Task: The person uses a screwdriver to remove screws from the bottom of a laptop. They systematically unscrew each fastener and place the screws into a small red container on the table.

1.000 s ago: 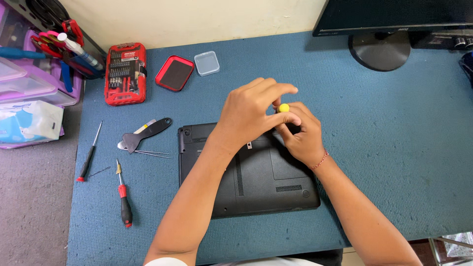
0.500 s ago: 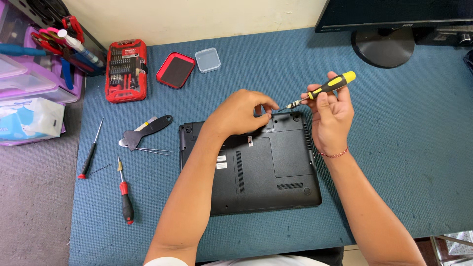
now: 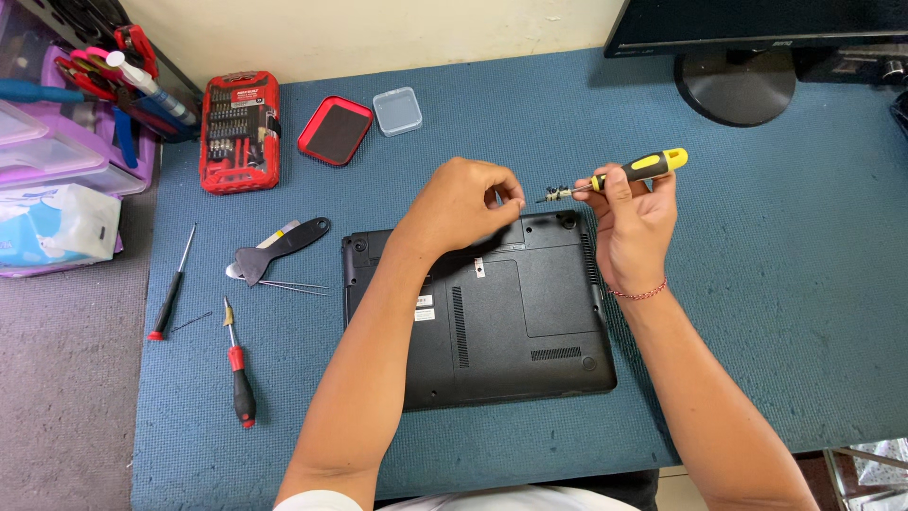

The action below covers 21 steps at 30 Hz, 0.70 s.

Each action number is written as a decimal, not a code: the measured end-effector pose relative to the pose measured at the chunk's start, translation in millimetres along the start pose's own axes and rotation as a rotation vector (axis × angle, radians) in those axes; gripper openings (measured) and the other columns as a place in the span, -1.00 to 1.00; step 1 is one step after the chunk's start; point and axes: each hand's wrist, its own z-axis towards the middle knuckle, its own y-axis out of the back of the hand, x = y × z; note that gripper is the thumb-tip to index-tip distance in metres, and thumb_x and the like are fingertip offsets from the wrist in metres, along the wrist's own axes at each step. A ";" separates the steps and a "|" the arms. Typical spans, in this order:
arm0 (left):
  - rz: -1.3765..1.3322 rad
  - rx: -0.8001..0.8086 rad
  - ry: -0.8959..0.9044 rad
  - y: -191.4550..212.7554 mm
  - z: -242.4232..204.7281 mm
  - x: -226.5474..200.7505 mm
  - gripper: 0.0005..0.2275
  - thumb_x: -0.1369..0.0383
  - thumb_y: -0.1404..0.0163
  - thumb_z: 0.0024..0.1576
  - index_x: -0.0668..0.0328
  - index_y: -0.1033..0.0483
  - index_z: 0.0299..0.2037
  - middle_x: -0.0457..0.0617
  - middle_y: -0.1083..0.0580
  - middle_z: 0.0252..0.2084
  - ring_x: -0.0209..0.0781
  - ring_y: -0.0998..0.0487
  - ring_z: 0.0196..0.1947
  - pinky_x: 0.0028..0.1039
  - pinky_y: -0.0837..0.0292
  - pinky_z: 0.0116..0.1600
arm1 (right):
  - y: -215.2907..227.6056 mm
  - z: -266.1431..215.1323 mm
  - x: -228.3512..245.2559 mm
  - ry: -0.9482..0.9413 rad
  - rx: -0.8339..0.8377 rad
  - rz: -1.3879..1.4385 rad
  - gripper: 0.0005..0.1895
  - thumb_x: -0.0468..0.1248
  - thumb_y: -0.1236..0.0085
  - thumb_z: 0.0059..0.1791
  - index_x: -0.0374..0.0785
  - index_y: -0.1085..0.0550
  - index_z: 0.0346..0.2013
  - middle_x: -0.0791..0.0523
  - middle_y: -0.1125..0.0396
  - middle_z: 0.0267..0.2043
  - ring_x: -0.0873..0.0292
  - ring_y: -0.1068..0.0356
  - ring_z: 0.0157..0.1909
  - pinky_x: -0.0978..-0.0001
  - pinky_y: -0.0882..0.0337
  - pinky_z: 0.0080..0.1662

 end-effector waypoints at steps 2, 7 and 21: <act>-0.030 -0.045 -0.045 0.6 -0.1 -5.2 -0.94 0.31 -0.17 0.01 0.05 -0.63 -0.41 -0.13 -0.58 -0.48 -0.24 -0.58 -0.50 -0.48 -0.51 -0.33 | -4.5 -3.8 1.6 0.009 0.006 -0.024 -0.63 -0.35 -0.08 0.15 -0.25 -0.11 0.13 -0.09 -0.38 -0.10 -0.04 -0.56 -0.18 0.27 -0.72 -0.11; -0.004 -0.177 -0.208 -7.7 1.8 -22.4 -0.95 0.29 -0.17 0.08 -0.04 -0.63 -0.39 -0.20 -0.59 -0.43 -0.27 -0.59 -0.42 -0.51 -0.52 -0.26 | -5.4 -8.6 -5.4 0.018 0.030 -0.059 -0.61 -0.34 -0.11 0.14 -0.25 -0.11 0.11 -0.11 -0.38 -0.11 -0.08 -0.56 -0.18 0.22 -0.71 -0.11; 0.171 -0.169 -0.261 -6.9 -2.7 -30.8 -0.93 0.32 -0.13 0.08 0.04 -0.60 -0.29 -0.13 -0.54 -0.31 -0.12 -0.55 -0.30 -0.27 -0.54 -0.18 | -11.7 -13.6 2.7 0.019 0.065 -0.098 -0.64 -0.30 -0.06 0.17 -0.27 -0.10 0.11 -0.09 -0.37 -0.07 -0.06 -0.56 -0.11 0.22 -0.70 -0.07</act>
